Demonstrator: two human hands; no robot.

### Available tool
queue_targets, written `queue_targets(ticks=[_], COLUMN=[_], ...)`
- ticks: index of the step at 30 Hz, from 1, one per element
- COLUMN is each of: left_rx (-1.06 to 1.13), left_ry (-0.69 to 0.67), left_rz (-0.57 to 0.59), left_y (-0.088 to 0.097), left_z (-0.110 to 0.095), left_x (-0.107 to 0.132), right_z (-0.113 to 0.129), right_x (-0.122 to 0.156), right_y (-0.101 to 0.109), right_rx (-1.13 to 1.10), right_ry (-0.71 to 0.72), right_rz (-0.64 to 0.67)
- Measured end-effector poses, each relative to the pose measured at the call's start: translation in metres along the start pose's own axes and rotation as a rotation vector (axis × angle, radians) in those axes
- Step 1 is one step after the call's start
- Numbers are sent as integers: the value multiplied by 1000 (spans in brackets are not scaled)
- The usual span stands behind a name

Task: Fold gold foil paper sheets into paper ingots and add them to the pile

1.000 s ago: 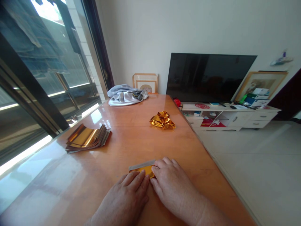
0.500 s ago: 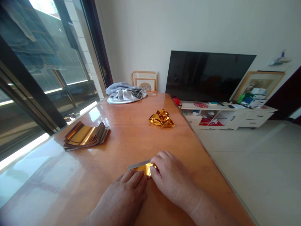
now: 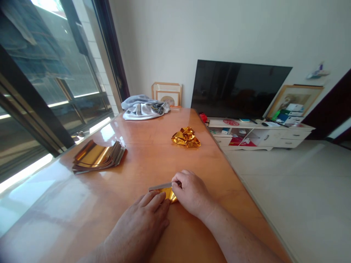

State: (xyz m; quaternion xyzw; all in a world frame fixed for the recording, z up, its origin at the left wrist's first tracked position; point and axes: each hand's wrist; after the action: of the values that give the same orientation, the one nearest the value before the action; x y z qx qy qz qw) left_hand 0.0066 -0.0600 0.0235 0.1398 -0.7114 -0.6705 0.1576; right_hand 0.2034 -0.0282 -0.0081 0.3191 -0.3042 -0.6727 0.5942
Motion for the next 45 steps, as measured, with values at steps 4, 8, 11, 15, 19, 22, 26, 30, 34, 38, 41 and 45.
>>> queue_targets(ticks=[4,8,11,15,19,22,26,30,34,38,41,45], left_rx=[24,57,65,28,15,-13,-71,-83,-87,-84,-75,-44], left_ry=[-2,8,39,38,41,38,-1,-12,-12,-4,-9,-17], left_rz=[-25,-41,-48,-75,-73,-85,-107,-118,-118,-120,-134,-135], left_y=[-3,-7,-11,-17,-22,-25,-32,-39,-42,-41,-39,-38], left_z=[0,2,1,0,0,0,1,2,3,2,1,1], left_x=[0,0,0,-1,-2,-2,-1,0,-1,-2,-1,-1], right_z=[-3,-7,-7,-7,-7,-6,-6,-7,-6,-6,-8,-10], right_x=[0,-1,-1,-2,-2,-2,-1,-1,-1,-2,-2,-3], right_y=[-2,-5,-7,-7,-7,-7,-8,-10,-10,-10,-10,-11], right_rx=[0,3,1,8,18,29,31,25,27,36,38,42], right_ry=[-29,-42,-47,-55,-62,-73,-82,-80,-86,-82,-80,-81], right_rz=[-19,-17,-19,-21,-25,-22,-15,-12,-9,3,7,6])
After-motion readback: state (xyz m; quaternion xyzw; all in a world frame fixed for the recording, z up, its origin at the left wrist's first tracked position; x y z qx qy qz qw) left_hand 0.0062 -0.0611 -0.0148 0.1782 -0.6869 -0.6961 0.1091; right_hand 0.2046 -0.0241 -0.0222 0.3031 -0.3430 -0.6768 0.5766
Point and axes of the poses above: each hand's wrist, its own x-axis away from the middle knuckle, its own y-axis out of the back of the hand, z = x × y, and after that the axes turned 14 degrees about -y, right-handed
